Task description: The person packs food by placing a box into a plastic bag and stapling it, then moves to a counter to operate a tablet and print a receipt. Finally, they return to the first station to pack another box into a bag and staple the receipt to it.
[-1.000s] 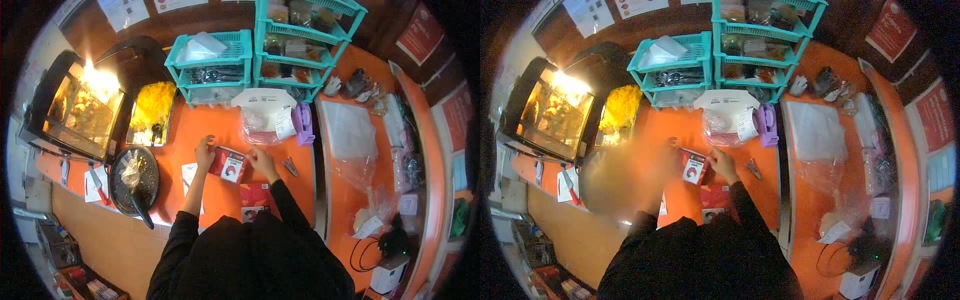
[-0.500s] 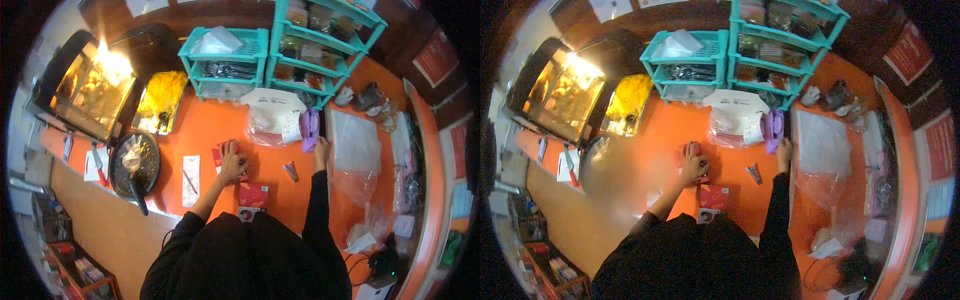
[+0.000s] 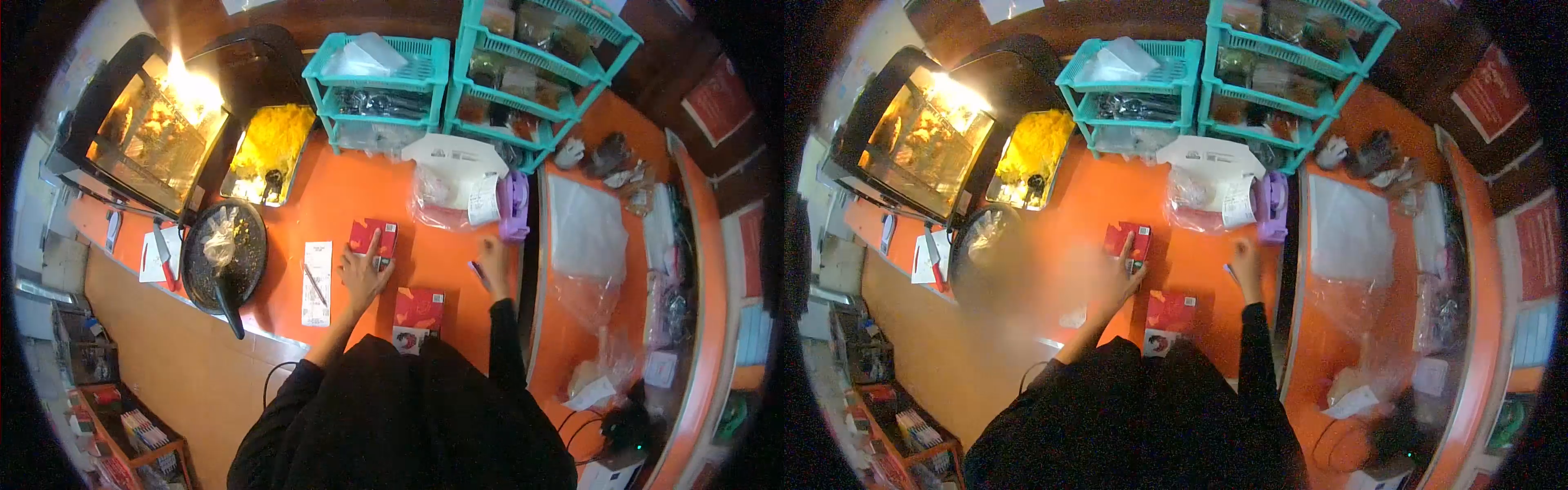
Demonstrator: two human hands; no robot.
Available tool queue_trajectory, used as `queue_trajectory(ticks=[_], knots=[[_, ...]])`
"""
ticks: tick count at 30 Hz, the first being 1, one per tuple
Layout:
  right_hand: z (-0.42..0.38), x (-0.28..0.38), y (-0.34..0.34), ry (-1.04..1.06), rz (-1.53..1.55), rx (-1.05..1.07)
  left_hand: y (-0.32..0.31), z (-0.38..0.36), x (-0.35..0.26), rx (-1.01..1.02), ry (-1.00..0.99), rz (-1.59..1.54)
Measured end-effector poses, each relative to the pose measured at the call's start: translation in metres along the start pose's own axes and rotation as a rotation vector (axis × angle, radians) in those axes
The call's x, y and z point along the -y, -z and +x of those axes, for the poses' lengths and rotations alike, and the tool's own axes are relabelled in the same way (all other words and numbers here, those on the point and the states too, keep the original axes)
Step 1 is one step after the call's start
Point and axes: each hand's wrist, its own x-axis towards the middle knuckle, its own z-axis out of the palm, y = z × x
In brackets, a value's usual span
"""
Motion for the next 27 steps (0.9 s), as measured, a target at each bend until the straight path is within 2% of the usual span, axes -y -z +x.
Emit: queue_trajectory(ticks=[1, 2, 3, 4, 6, 11, 12, 15, 16, 18, 19, 22, 23, 25, 27], knots=[[-0.005, -0.003, -0.029, 0.021, 0.207, 0.195, -0.004, 0.003, 0.003, 0.006, 0.004, 0.002], [-0.010, 0.023, -0.046, 0.020, 0.192, 0.371, -0.009, 0.005, 0.003, 0.001, 0.012, 0.007], [-0.019, 0.029, -0.081, 0.125, 0.183, 0.329, -0.013, 0.006, 0.004, -0.004, 0.020, 0.012], [-0.026, 0.064, -0.091, 0.050, 0.266, 0.434, -0.015, 0.008, 0.004, -0.018, 0.033, 0.024], [-0.034, 0.073, -0.136, 0.182, 0.325, 0.393, -0.016, 0.011, 0.006, -0.068, 0.040, -0.039], [-0.032, 0.091, -0.133, -0.095, -0.137, 0.464, -0.008, 0.006, 0.009, -0.093, 0.070, -0.284], [-0.033, 0.082, -0.136, -0.151, -0.021, 0.421, -0.006, 0.007, 0.007, -0.068, 0.083, -0.312], [-0.049, 0.025, -0.165, -0.245, 0.339, 0.253, 0.007, 0.014, 0.000, -0.083, -0.333, -0.477], [-0.052, 0.006, -0.176, -0.219, 0.461, 0.179, 0.019, 0.015, -0.010, 0.071, -0.261, -0.674], [-0.053, 0.012, -0.148, -0.197, 0.488, 0.124, 0.043, 0.015, -0.026, 0.390, -0.082, -1.034], [-0.058, 0.053, -0.098, -0.208, 0.394, 0.143, 0.042, 0.020, -0.022, 0.435, -0.112, -1.000], [-0.073, 0.047, -0.040, -0.132, 0.132, 0.102, 0.045, 0.031, -0.026, 0.355, -0.422, -0.704], [-0.080, 0.033, -0.031, -0.089, 0.048, 0.074, 0.039, 0.037, -0.018, 0.195, -0.543, -0.451], [-0.090, 0.047, 0.021, -0.040, 0.271, -0.239, 0.049, 0.035, -0.027, 0.187, -0.448, -0.215], [-0.103, 0.036, 0.073, -0.107, 0.052, -0.471, 0.058, 0.029, -0.034, 0.174, -0.349, 0.021]])
